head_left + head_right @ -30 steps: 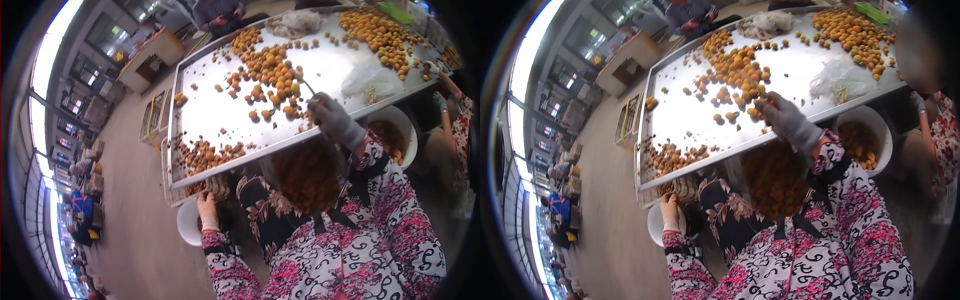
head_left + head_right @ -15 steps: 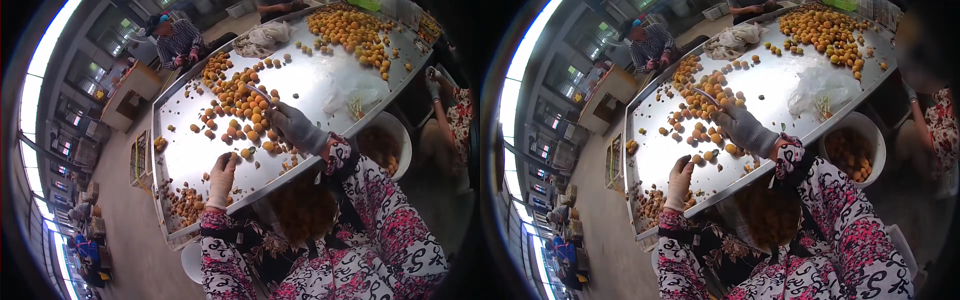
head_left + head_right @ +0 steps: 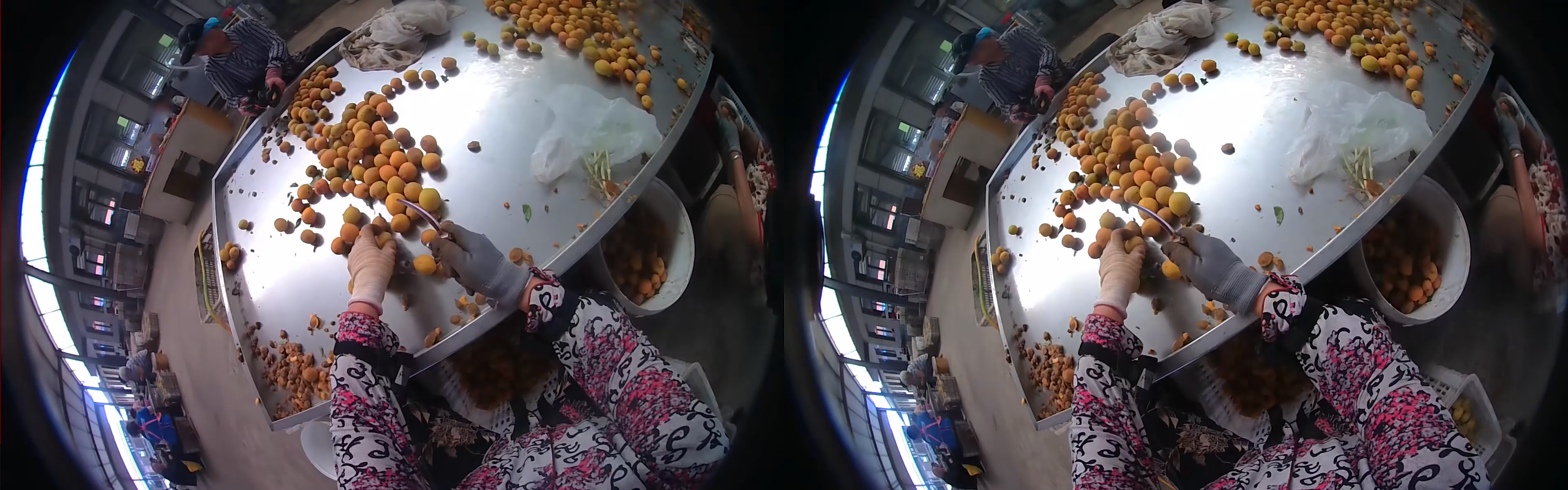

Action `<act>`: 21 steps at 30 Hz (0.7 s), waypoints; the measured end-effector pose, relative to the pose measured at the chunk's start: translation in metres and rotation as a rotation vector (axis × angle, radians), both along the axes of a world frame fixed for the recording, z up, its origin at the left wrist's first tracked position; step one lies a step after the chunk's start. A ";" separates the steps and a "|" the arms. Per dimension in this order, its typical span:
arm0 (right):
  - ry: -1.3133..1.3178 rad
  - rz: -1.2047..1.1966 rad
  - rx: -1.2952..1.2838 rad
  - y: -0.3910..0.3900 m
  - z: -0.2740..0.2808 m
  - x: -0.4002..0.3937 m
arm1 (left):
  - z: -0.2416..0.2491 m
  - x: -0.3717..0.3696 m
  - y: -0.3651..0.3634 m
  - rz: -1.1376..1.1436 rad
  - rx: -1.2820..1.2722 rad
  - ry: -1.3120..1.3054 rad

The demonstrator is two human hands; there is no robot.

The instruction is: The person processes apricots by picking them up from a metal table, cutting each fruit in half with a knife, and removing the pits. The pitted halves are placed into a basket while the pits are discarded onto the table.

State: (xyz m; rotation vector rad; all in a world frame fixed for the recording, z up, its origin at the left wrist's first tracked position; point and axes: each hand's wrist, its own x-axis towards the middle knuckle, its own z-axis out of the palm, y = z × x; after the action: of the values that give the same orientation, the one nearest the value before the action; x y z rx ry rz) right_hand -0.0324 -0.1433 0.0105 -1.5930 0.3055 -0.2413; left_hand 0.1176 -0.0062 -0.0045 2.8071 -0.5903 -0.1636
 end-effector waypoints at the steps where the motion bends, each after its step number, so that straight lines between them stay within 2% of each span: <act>1: 0.000 -0.006 0.006 -0.001 0.003 -0.002 | 0.001 -0.005 0.004 0.004 -0.241 0.162; 2: 0.054 0.014 0.075 -0.003 0.008 -0.004 | 0.005 -0.012 0.008 0.008 -0.480 0.325; 3: 0.108 0.031 0.145 -0.003 0.013 -0.007 | 0.007 -0.021 0.013 0.000 -0.470 0.324; 5: 0.095 0.030 0.177 0.000 0.024 -0.013 | 0.025 -0.054 0.022 -0.091 -1.255 0.805; 8: 0.072 0.095 0.228 0.008 0.029 -0.020 | 0.041 -0.097 0.030 -0.097 -1.403 0.979; 9: 0.051 0.146 0.250 0.010 0.029 -0.021 | 0.042 -0.104 0.030 -0.113 -1.391 0.996; 11: 0.044 0.124 0.173 0.014 0.024 -0.022 | 0.038 -0.117 0.022 -0.121 -1.520 0.955; 13: -0.118 0.093 0.049 0.015 0.018 -0.021 | 0.040 -0.123 0.020 -0.129 -1.494 0.982; 16: -0.175 0.086 0.042 0.017 0.013 -0.019 | 0.046 -0.121 0.024 -0.122 -1.455 1.033; 18: -0.186 0.075 -0.004 0.018 0.014 -0.018 | 0.046 -0.116 0.024 -0.115 -1.449 1.067; 20: -0.194 0.070 -0.049 0.016 0.021 -0.019 | 0.041 -0.113 0.025 -0.074 -1.401 0.963; 21: -0.123 0.108 -0.196 0.012 0.027 -0.020 | 0.041 -0.110 0.027 -0.069 -1.406 0.958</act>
State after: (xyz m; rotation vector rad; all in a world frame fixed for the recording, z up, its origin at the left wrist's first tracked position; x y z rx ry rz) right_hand -0.0527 -0.1310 0.0379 -1.7736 0.1019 -0.2916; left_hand 0.0072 0.0203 0.0370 1.1364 -0.3079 -0.7033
